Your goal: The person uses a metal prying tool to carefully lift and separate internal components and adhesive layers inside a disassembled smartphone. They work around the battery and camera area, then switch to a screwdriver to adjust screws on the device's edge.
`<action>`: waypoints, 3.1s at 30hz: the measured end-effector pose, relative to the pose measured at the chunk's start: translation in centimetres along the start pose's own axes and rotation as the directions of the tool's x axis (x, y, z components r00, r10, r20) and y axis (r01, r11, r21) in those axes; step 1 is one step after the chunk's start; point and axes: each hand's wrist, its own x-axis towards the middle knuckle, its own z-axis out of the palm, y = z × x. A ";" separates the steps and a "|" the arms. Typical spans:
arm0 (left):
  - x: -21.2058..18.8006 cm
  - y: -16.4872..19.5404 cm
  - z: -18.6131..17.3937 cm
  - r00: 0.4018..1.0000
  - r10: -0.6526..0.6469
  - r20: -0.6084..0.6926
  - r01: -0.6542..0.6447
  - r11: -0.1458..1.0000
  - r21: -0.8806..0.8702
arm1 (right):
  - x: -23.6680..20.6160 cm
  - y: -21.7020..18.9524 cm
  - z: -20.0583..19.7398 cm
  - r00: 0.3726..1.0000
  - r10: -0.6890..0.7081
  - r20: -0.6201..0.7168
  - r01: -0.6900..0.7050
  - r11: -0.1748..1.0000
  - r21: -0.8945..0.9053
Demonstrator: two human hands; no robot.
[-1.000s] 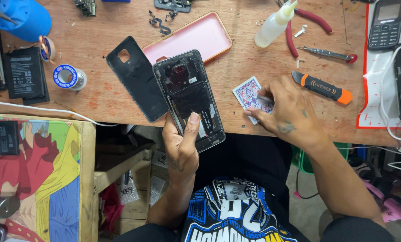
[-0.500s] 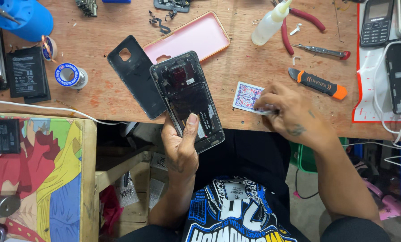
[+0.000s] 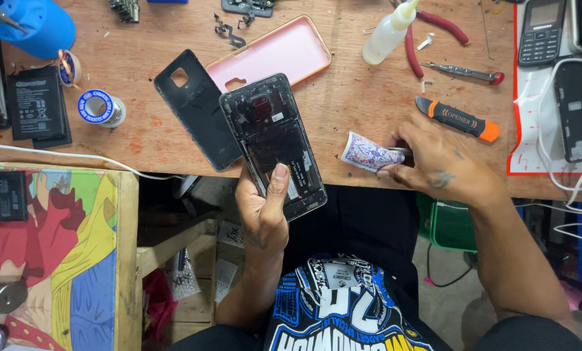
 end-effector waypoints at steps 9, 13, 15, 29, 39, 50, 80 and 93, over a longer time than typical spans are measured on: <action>-0.2 -0.5 -0.9 0.999 0.013 -0.044 -0.013 1.000 0.003 | 0.1 1.4 1.0 0.998 0.064 -0.013 -0.063 0.994 0.090; -0.1 -0.8 -1.1 0.999 0.004 -0.051 -0.008 0.997 -0.072 | 0.2 1.2 -0.2 0.987 0.159 0.025 -0.157 0.918 0.365; -0.1 -0.8 -1.2 0.998 0.020 -0.052 -0.024 0.997 -0.079 | 0.3 1.2 -1.2 0.988 0.133 -0.081 -0.080 0.880 0.469; 0.0 -0.3 -1.2 0.997 0.002 -0.080 -0.011 0.992 -0.123 | 1.0 -0.9 4.3 0.914 -0.303 -0.269 0.345 0.930 0.125; 0.2 0.4 -1.3 0.994 0.016 -0.109 -0.037 0.979 -0.198 | -2.3 -0.3 1.2 0.929 0.048 -0.366 -0.028 0.998 0.060; 0.8 1.0 -2.3 0.986 0.041 -0.162 -0.072 0.979 -0.189 | -2.9 -1.0 3.6 0.972 -0.080 -0.219 0.110 0.985 0.129; 1.4 0.2 -2.4 0.987 0.006 -0.158 -0.043 0.972 -0.230 | 2.7 -1.0 2.4 0.904 -0.396 -0.158 0.426 0.858 0.286; 1.9 1.0 -1.7 0.985 0.009 -0.174 -0.047 0.975 -0.216 | 1.2 -2.3 2.0 0.889 -0.399 -0.225 0.451 0.847 0.283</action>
